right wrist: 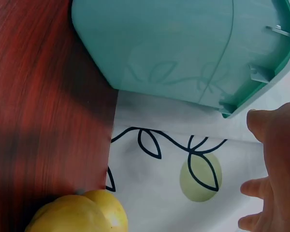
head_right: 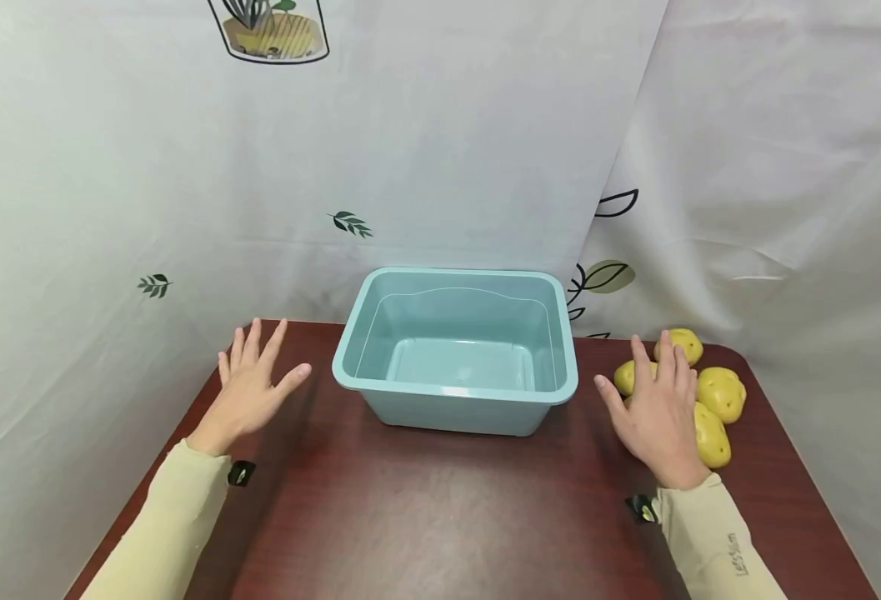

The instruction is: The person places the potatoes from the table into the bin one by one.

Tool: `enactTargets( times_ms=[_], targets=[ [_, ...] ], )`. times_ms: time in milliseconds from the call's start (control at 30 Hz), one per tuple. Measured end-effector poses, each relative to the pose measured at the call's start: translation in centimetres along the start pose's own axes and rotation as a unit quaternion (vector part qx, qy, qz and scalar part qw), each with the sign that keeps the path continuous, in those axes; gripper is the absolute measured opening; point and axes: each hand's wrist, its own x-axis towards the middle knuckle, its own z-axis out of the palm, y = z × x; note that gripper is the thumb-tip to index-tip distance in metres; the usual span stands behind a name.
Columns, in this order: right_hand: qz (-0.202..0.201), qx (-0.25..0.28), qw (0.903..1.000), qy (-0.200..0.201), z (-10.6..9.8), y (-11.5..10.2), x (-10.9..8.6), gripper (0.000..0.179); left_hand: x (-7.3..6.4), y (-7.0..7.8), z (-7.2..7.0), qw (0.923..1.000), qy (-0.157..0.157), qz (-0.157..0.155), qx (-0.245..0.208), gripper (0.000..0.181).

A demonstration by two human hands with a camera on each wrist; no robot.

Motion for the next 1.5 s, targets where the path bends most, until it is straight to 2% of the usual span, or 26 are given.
enactTargets(
  times_ms=[367, 733, 1100, 1500],
  targets=[
    [0.002, -0.003, 1.0000, 0.003, -0.1, 0.8, -0.5, 0.074, 0.5, 1.0, -0.4, 0.9997, -0.010, 0.014, -0.016, 0.089],
    [0.001, -0.005, 1.0000, -0.004, -0.3, 1.1, -0.8, 0.075, 1.1, 2.4, -0.5, 0.9991, -0.002, 0.035, -0.023, 0.088],
    [0.000, -0.012, 0.9998, -0.017, -0.2, 1.5, -1.4, 0.078, 1.6, 3.8, -0.3, 0.9981, 0.004, 0.048, -0.038, 0.086],
    [-0.018, -0.026, 0.9993, -0.020, 0.4, 2.4, -2.0, 0.079, 2.2, 4.8, 0.3, 0.9959, 0.004, 0.080, -0.043, 0.086]
  ],
)
